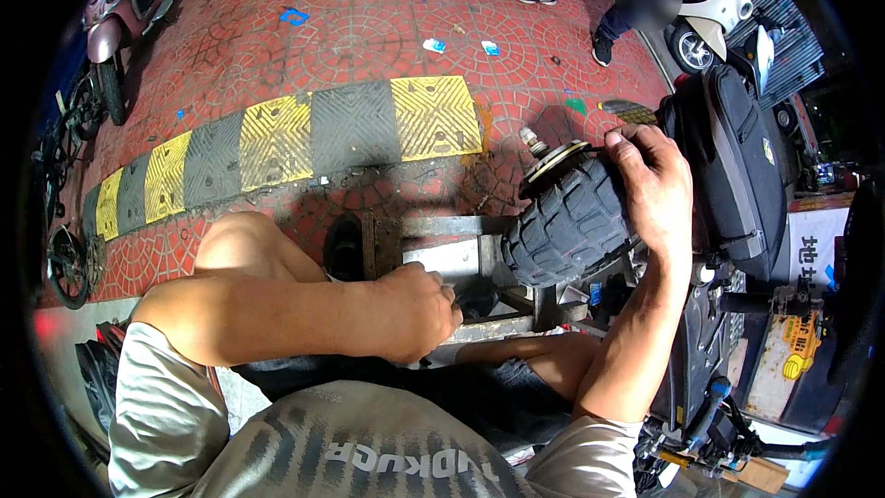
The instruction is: The person removes a tire from a hub motor by hand using tire irons and a wood block while sitting on a stool.
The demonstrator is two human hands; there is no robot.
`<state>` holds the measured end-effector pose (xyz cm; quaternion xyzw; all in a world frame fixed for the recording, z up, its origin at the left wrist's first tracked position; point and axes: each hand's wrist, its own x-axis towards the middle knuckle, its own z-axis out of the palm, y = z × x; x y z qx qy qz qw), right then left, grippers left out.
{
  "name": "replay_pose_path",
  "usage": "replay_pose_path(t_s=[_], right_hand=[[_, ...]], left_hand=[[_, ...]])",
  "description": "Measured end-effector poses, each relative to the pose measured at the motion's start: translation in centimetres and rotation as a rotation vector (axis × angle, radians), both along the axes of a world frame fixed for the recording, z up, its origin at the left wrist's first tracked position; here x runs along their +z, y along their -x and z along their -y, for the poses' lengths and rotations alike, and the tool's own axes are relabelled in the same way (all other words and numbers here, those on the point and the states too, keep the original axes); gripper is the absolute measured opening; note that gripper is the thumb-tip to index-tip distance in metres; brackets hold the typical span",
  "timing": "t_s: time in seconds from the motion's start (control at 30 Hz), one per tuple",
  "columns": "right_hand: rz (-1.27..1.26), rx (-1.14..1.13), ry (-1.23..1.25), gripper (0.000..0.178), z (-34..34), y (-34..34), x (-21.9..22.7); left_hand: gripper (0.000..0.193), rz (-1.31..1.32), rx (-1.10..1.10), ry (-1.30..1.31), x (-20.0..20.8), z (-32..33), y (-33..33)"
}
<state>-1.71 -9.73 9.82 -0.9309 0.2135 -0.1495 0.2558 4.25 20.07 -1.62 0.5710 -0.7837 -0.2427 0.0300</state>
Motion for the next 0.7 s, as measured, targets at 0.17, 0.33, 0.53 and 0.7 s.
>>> replay_pose_path(t_s=[0.17, 0.33, 0.53, 0.7], right_hand=[[-0.003, 0.004, 0.0, 0.031, 0.0, -0.1, 0.0], [-0.003, -0.01, 0.002, 0.031, -0.1, -0.1, 0.0], [-0.001, -0.102, 0.068, 0.036, -0.8, -0.5, 0.0], [-0.111, -0.267, 0.195, 0.049, -3.1, -2.1, 0.7]], left_hand=[[0.035, -0.006, 0.003, 0.003, -0.4, -0.2, 0.3], [0.036, 0.002, -0.019, -0.084, 0.1, 0.2, 0.4], [0.036, -0.018, 0.015, -0.091, 0.4, 0.0, 0.3], [0.038, 0.041, 0.009, -0.126, 0.6, -0.1, 0.0]])
